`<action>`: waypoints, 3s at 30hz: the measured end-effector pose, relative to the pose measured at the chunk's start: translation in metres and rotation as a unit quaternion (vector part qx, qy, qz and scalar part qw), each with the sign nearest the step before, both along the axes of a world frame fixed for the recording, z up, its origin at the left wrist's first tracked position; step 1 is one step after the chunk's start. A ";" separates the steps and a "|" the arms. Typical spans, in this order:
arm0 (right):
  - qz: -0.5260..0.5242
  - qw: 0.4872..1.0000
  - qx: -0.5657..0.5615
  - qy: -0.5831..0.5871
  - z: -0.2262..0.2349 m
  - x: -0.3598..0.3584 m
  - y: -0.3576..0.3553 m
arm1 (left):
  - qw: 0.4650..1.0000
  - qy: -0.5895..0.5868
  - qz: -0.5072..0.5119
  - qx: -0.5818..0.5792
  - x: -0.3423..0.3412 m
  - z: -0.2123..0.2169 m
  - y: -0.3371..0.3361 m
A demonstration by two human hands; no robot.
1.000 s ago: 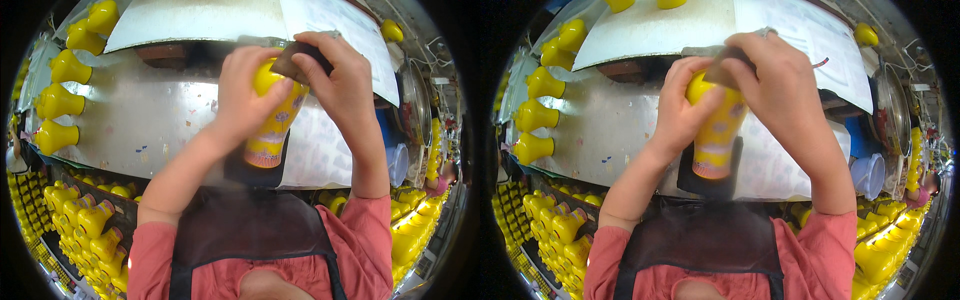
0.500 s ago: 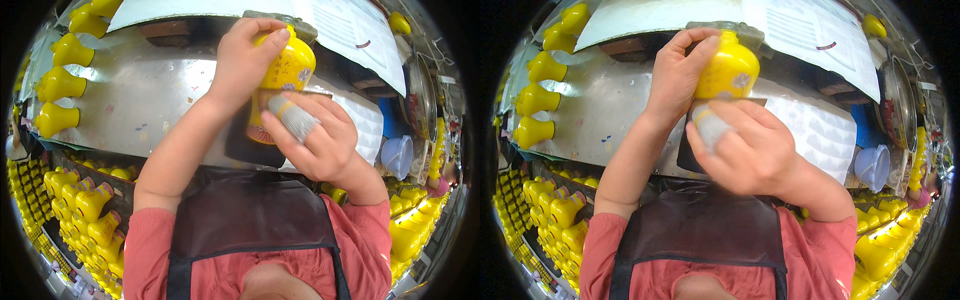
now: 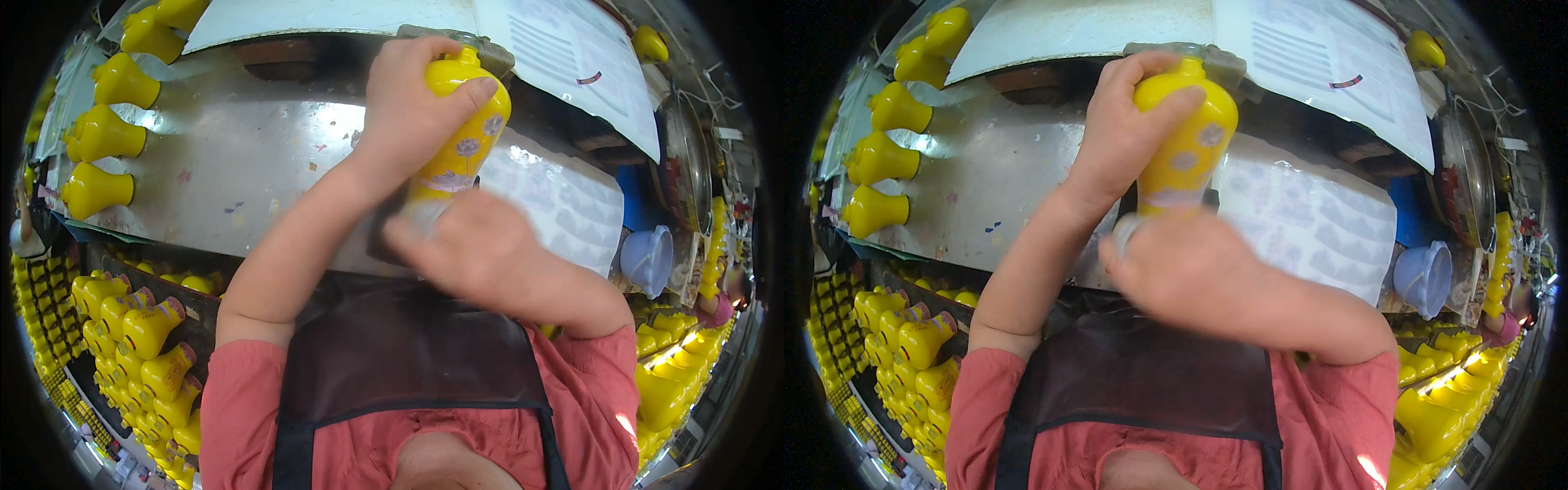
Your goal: The person picks up a yellow ceramic vase, applies a decorative sticker label to its side, and smooths it with a cloth. The person then applies a second label to the neck of the vase and smooths it as well.
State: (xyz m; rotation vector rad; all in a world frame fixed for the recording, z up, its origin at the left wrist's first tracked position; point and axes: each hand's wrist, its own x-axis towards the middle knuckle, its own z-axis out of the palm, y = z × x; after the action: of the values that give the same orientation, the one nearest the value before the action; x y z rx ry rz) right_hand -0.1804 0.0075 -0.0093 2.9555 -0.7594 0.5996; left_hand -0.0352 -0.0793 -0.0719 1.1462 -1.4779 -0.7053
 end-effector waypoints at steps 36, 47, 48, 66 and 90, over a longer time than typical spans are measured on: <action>-0.120 0.969 -0.054 -0.209 -0.045 -0.038 -0.021 | 0.940 0.265 -0.105 0.188 0.000 -0.012 0.022; -0.050 0.942 0.034 -0.331 -0.075 -0.046 0.010 | 0.940 0.283 -0.087 0.172 0.002 -0.031 0.016; -0.108 0.923 0.096 -0.357 -0.079 -0.046 0.007 | 0.934 0.295 -0.091 0.178 0.002 -0.031 0.017; -0.293 0.841 0.044 -0.452 -0.074 -0.046 -0.041 | 0.805 0.482 -0.205 0.278 0.009 -0.033 0.020; -0.245 0.940 0.054 -0.230 0.020 -0.018 -0.085 | 0.996 -0.037 -0.069 0.029 0.015 -0.024 0.036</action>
State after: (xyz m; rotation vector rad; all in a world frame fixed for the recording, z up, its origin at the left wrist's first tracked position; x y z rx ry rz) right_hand -0.1989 -0.0770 0.0111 2.5570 -1.5414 1.2379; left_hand -0.0197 -0.0433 -0.0960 1.1312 -1.6203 -0.8132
